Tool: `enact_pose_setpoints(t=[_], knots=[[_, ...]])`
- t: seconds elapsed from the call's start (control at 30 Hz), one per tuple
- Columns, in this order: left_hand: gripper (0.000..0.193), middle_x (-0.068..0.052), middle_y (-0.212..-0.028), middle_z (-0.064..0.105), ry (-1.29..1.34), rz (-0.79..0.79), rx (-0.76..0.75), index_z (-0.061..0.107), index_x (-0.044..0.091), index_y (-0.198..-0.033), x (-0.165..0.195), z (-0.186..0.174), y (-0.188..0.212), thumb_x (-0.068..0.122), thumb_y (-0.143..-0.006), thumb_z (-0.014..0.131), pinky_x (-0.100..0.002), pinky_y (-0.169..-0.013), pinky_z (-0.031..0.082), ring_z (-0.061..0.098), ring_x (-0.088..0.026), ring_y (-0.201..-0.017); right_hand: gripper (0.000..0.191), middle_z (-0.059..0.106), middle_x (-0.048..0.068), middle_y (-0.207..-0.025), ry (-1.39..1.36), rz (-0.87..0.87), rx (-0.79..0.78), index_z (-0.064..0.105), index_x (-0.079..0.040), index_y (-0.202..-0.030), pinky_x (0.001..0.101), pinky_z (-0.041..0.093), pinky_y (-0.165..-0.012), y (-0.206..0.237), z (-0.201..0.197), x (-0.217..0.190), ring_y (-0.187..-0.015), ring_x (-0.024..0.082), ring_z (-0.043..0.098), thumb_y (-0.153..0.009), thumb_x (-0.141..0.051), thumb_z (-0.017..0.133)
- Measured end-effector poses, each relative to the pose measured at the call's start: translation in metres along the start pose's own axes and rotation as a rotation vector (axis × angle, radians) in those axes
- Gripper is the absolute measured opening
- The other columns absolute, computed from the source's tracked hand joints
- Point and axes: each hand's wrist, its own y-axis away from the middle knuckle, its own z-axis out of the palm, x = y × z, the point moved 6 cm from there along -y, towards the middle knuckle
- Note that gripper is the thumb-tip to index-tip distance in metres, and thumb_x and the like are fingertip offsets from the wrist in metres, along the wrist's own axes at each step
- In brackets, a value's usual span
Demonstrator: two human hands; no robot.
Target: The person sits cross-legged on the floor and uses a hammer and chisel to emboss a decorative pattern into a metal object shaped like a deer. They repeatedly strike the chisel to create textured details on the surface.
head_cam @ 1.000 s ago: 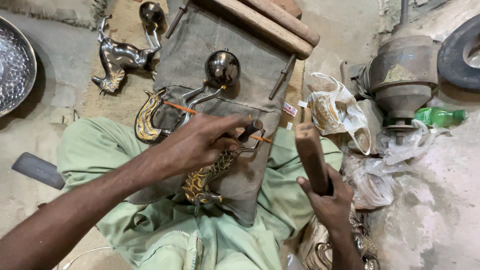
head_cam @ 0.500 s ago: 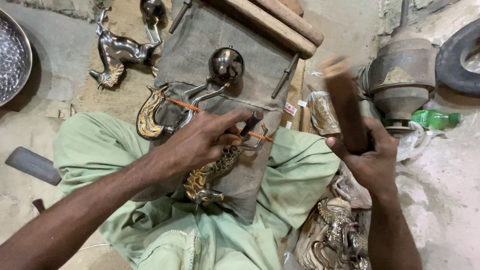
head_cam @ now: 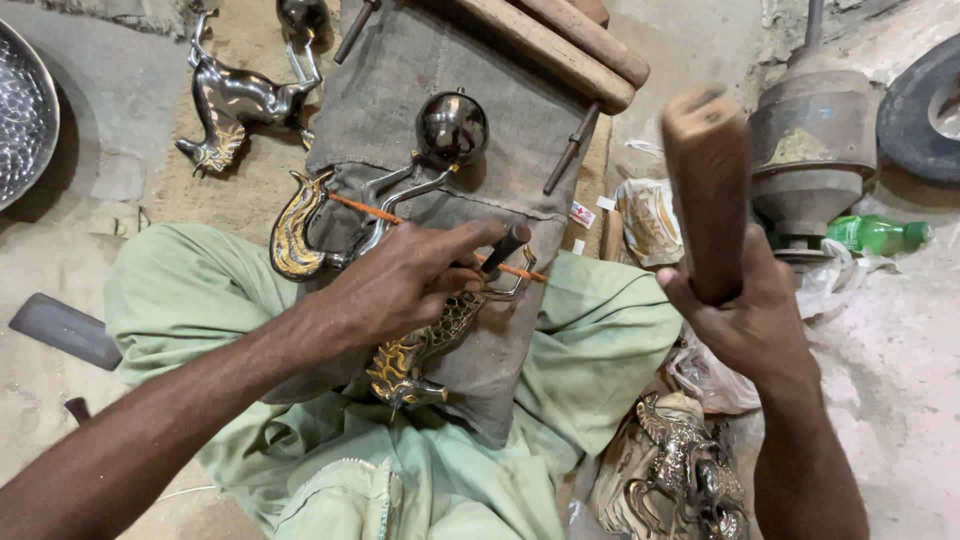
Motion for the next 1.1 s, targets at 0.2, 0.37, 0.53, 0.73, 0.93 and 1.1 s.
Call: enact_pose_setpoints(t=[0.2, 0.37, 0.53, 0.73, 0.93, 1.1], knots=[[0.071, -0.015, -0.092, 0.078, 0.01, 0.011, -0.004, 0.052, 0.011, -0.144, 0.003, -0.002, 0.001, -0.01, -0.077, 0.061, -0.041, -0.066, 0.061, 0.079, -0.03, -0.08, 0.049, 0.075, 0.016, -0.088, 0.022, 0.035, 0.013, 0.06, -0.005, -0.121, 0.038, 0.058, -0.066, 0.004, -0.003, -0.002, -0.073, 0.024, 0.074, -0.081, -0.018, 0.085], [0.069, -0.014, -0.091, 0.079, 0.005, -0.004, -0.022, 0.052, 0.009, -0.143, -0.001, 0.0, 0.001, -0.01, -0.077, 0.061, -0.039, -0.067, 0.061, 0.08, -0.029, -0.081, 0.046, 0.075, 0.015, -0.094, 0.143, -0.077, 0.022, 0.063, -0.006, -0.119, 0.0391, 0.059, -0.069, 0.008, -0.01, -0.01, -0.077, 0.025, 0.073, -0.079, -0.017, 0.083], [0.073, -0.015, -0.105, 0.079, -0.008, 0.078, -0.002, 0.052, 0.008, -0.142, 0.0, 0.001, 0.001, -0.013, -0.072, 0.057, -0.037, -0.069, 0.064, 0.081, -0.027, -0.086, 0.053, 0.075, 0.014, -0.096, 0.294, -0.196, -0.011, 0.067, -0.006, -0.119, 0.039, 0.058, -0.069, 0.014, -0.007, -0.013, -0.078, 0.025, 0.072, -0.07, -0.015, 0.084], [0.068, -0.013, -0.101, 0.079, 0.033, 0.05, -0.003, 0.052, 0.01, -0.144, 0.0, 0.001, 0.001, -0.009, -0.079, 0.059, -0.038, -0.069, 0.062, 0.079, -0.026, -0.083, 0.051, 0.075, 0.016, -0.094, 0.343, -0.165, -0.026, 0.069, -0.007, -0.119, 0.0387, 0.056, -0.069, 0.02, -0.002, -0.008, -0.078, 0.026, 0.072, -0.072, -0.017, 0.086], [0.055, -0.012, -0.095, 0.079, 0.038, -0.019, -0.008, 0.055, 0.014, -0.143, 0.001, 0.0, -0.002, 0.001, -0.09, 0.062, -0.041, -0.066, 0.059, 0.078, -0.026, -0.075, 0.053, 0.073, 0.016, -0.087, 0.205, -0.082, -0.093, 0.069, -0.006, -0.122, 0.0363, 0.054, -0.067, 0.022, 0.002, -0.008, -0.075, 0.02, 0.069, -0.072, -0.018, 0.082], [0.055, -0.013, -0.1, 0.08, 0.032, -0.007, -0.018, 0.056, 0.015, -0.142, 0.003, -0.001, -0.002, 0.003, -0.09, 0.064, -0.042, -0.066, 0.058, 0.078, -0.029, -0.077, 0.048, 0.071, 0.013, -0.082, 0.025, 0.047, -0.047, 0.065, -0.005, -0.117, 0.0349, 0.055, -0.066, 0.023, 0.0, -0.007, -0.071, 0.017, 0.07, -0.079, -0.028, 0.084]])
